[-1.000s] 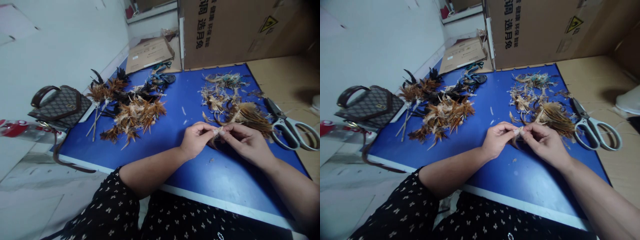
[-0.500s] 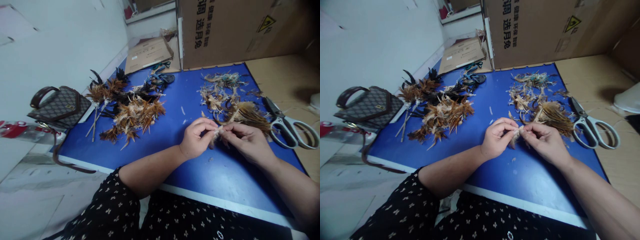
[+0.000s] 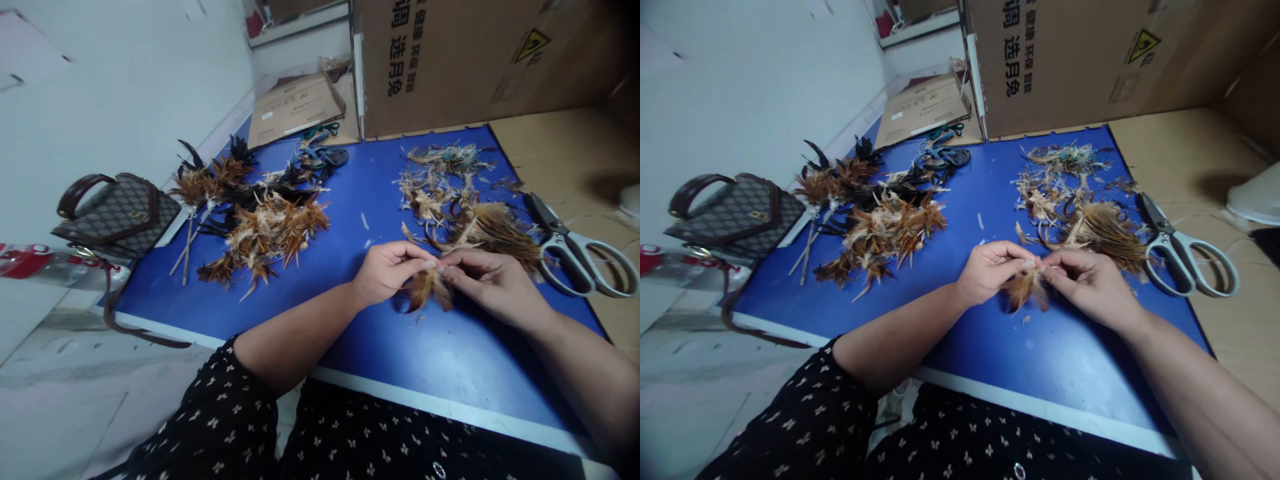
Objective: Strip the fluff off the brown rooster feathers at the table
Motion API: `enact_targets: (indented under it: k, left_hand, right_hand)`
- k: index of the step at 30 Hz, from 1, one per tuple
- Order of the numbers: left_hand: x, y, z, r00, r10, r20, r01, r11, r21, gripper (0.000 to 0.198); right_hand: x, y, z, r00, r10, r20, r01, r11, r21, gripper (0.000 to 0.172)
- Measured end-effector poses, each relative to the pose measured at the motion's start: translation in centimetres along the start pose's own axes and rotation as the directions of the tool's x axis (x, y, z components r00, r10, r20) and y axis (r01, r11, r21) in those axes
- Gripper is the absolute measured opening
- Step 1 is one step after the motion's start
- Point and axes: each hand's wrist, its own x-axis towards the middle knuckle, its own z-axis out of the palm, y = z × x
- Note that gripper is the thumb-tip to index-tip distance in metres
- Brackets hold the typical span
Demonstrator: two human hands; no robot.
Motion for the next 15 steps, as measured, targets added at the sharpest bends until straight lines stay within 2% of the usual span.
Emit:
enact_targets:
  k: [5, 9, 15]
  left_hand:
    - [0.0, -0.1, -0.3, 0.998, -0.052, 0.04, 0.054, 0.997, -0.048, 0.045]
    - [-0.1, -0.3, -0.4, 0.993, -0.089, 0.08, 0.091, 0.996, -0.022, 0.05]
    - [0.0, -0.4, -0.1, 0.991, -0.13, 0.026, 0.129, 0.991, 0.036, 0.06]
  right_hand:
    - [0.0, -0.2, -1.2, 0.988, -0.146, 0.043, 0.15, 0.983, -0.102, 0.038]
    - [0.0, 0.0, -2.3, 0.956, -0.291, 0.037, 0.293, 0.941, -0.171, 0.024]
    - [0.1, -0.2, -2.7, 0.901, -0.431, 0.047, 0.431, 0.879, -0.203, 0.007]
